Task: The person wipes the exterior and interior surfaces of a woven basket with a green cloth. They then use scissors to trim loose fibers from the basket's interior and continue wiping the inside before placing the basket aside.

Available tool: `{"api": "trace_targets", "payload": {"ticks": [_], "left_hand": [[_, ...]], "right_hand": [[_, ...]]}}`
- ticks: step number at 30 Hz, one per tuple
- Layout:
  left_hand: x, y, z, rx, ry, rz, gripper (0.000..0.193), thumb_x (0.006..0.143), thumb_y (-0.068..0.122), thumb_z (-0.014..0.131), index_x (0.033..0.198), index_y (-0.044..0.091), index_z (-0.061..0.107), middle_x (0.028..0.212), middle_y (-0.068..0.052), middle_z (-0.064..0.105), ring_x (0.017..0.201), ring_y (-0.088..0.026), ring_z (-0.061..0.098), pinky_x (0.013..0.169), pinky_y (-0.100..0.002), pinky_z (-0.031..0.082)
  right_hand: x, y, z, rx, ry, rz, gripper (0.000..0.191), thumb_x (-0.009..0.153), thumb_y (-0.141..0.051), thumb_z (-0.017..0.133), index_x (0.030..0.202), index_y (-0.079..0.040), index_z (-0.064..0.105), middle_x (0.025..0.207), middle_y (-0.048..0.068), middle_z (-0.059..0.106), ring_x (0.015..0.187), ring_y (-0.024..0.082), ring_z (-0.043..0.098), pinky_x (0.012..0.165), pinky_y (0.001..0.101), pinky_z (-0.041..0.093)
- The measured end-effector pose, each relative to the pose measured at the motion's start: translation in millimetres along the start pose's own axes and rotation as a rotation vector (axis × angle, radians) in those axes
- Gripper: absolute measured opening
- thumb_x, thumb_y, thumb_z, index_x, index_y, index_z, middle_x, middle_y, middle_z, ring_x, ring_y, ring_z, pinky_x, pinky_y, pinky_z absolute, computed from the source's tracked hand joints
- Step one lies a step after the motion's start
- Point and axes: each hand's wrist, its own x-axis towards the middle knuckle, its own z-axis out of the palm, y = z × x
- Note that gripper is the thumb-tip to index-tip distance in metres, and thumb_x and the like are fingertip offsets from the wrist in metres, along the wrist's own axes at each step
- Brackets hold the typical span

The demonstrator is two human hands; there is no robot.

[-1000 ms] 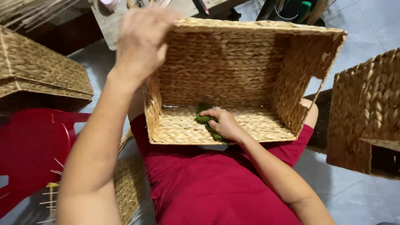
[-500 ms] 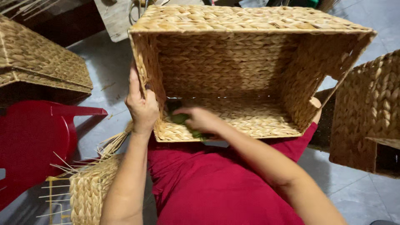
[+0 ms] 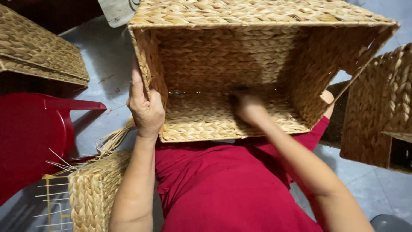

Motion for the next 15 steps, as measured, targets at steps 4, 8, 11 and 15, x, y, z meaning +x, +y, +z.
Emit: {"api": "trace_targets", "payload": {"ticks": [4, 8, 11, 15], "left_hand": [[-0.2, 0.4, 0.3, -0.033, 0.0, 0.006, 0.075, 0.087, -0.018, 0.04, 0.159, 0.0, 0.041, 0.155, -0.019, 0.057, 0.142, -0.027, 0.061, 0.121, -0.033, 0.046], [-1.1, -1.4, -1.4, -0.057, -0.004, -0.028, 0.074, 0.086, -0.018, 0.04, 0.158, 0.001, 0.041, 0.153, -0.017, 0.06, 0.139, -0.024, 0.063, 0.119, -0.032, 0.047], [-1.7, -3.7, -1.5, -0.111, 0.001, -0.065, 0.075, 0.086, -0.018, 0.039, 0.159, 0.0, 0.04, 0.153, -0.017, 0.061, 0.138, -0.023, 0.063, 0.116, -0.03, 0.047], [-0.2, -5.2, -1.3, -0.1, -0.012, -0.034, 0.074, 0.089, -0.018, 0.04, 0.16, 0.0, 0.039, 0.155, -0.017, 0.059, 0.133, -0.021, 0.063, 0.111, -0.027, 0.049]], "right_hand": [[15.1, -124.8, 29.5, 0.19, -0.11, -0.294, 0.063, 0.081, -0.015, 0.065, 0.143, -0.023, 0.056, 0.114, 0.023, 0.07, 0.101, 0.04, 0.068, 0.089, 0.0479, 0.055], [13.4, -149.4, 38.0, 0.336, 0.236, -0.775, 0.054, 0.087, -0.015, 0.07, 0.138, -0.014, 0.053, 0.123, 0.024, 0.069, 0.111, 0.042, 0.066, 0.093, 0.0477, 0.054], [16.0, -90.0, 26.2, 0.031, 0.0, -0.499, 0.067, 0.077, -0.007, 0.061, 0.142, -0.022, 0.055, 0.119, 0.019, 0.071, 0.098, 0.038, 0.069, 0.085, 0.0477, 0.056], [7.3, 45.1, -3.4, -0.129, -0.088, -0.13, 0.063, 0.081, -0.008, 0.055, 0.143, -0.021, 0.059, 0.113, 0.024, 0.07, 0.094, 0.043, 0.068, 0.082, 0.0515, 0.054]]}}
